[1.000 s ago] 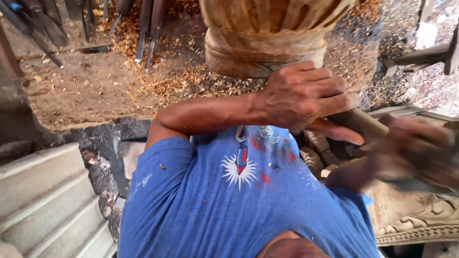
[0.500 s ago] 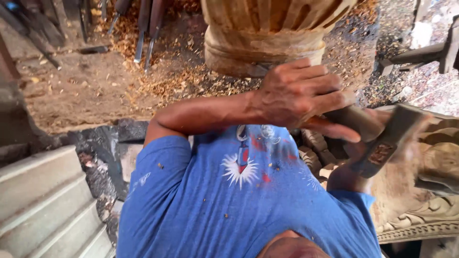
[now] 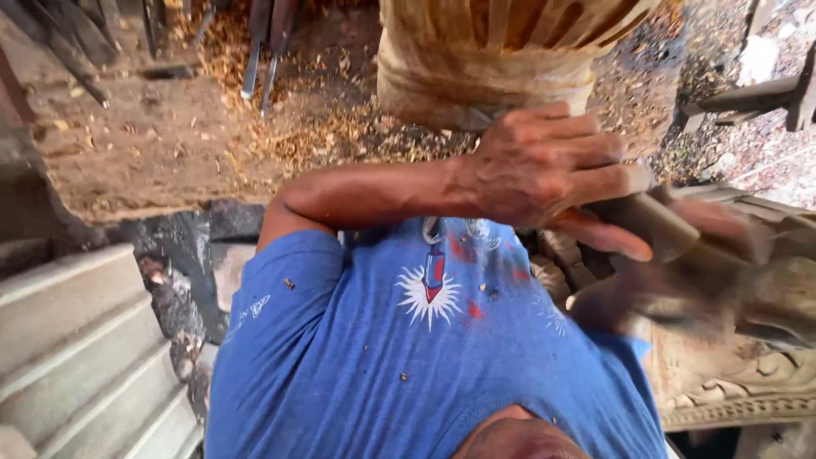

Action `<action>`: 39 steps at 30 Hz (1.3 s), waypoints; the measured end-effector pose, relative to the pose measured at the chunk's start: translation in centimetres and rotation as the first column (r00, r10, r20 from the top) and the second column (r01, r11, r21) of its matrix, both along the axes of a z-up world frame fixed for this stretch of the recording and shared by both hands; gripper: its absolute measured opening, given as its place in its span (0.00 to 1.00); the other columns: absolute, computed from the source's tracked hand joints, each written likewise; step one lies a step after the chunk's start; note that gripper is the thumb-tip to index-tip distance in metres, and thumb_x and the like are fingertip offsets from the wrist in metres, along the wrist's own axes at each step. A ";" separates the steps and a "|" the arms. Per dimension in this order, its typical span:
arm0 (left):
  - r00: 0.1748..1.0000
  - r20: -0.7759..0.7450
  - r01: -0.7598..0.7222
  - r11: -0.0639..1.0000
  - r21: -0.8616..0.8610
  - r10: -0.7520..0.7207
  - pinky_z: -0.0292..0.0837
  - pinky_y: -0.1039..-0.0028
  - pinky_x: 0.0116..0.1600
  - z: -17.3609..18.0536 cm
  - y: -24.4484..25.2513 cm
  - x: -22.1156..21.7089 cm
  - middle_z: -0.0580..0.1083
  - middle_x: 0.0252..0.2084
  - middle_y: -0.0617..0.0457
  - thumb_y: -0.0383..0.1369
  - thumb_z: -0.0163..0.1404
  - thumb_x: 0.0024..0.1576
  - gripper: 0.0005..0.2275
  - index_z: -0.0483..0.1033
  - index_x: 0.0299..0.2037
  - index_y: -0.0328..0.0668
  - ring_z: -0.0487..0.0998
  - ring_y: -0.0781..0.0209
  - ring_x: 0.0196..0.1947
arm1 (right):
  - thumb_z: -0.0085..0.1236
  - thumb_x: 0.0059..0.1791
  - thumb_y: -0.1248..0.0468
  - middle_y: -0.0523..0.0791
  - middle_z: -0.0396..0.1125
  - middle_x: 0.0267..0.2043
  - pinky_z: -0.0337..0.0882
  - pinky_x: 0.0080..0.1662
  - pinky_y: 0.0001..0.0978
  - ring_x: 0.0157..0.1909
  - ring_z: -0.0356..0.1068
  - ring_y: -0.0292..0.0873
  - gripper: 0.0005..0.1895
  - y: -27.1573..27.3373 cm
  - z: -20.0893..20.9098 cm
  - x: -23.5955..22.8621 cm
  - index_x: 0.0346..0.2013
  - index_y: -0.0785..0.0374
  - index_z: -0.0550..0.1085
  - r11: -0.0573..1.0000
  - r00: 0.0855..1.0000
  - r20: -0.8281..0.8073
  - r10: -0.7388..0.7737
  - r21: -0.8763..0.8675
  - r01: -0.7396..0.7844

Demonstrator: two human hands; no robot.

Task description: The person carves a wooden object, striking a chisel with a hammer to remove small pieces and shape the base of the item.

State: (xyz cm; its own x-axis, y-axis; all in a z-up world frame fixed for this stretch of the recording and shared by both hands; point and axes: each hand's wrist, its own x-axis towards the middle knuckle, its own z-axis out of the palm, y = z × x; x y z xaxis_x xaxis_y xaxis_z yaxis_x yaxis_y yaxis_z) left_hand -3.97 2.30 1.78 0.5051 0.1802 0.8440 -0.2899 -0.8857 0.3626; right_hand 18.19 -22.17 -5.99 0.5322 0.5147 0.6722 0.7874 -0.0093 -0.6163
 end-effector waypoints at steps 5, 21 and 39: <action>1.000 -0.011 -0.026 1.000 0.010 0.026 0.67 0.69 0.39 0.4 0.4 -0.1 0.71 0.35 0.58 0.60 0.58 0.59 0.24 0.75 0.44 0.46 0.73 0.63 0.33 | 0.54 0.60 0.60 0.48 0.69 0.35 0.71 0.36 0.30 0.30 0.68 0.39 0.11 -0.9 1.6 1.3 0.42 0.67 0.72 0.995 0.998 -0.060 0.016 0.097 -0.010; 0.998 -0.014 -0.054 0.998 0.038 0.054 0.68 0.71 0.41 -0.2 0.7 -1.7 0.70 0.35 0.59 0.60 0.55 0.61 0.24 0.75 0.45 0.46 0.72 0.64 0.32 | 0.55 0.59 0.57 0.47 0.70 0.37 0.73 0.39 0.30 0.33 0.70 0.38 0.13 -0.2 0.1 0.3 0.44 0.67 0.73 0.998 1.000 0.005 -0.003 0.063 0.003; 0.999 -0.003 0.051 0.990 0.132 -0.051 0.66 0.69 0.39 -0.9 -1.2 -0.5 0.71 0.35 0.56 0.64 0.50 0.63 0.28 0.74 0.42 0.43 0.71 0.63 0.30 | 0.60 0.62 0.58 0.49 0.70 0.33 0.70 0.40 0.30 0.33 0.70 0.43 0.17 1.5 1.2 -3.4 0.42 0.70 0.68 0.990 0.999 0.044 -0.011 -0.140 0.017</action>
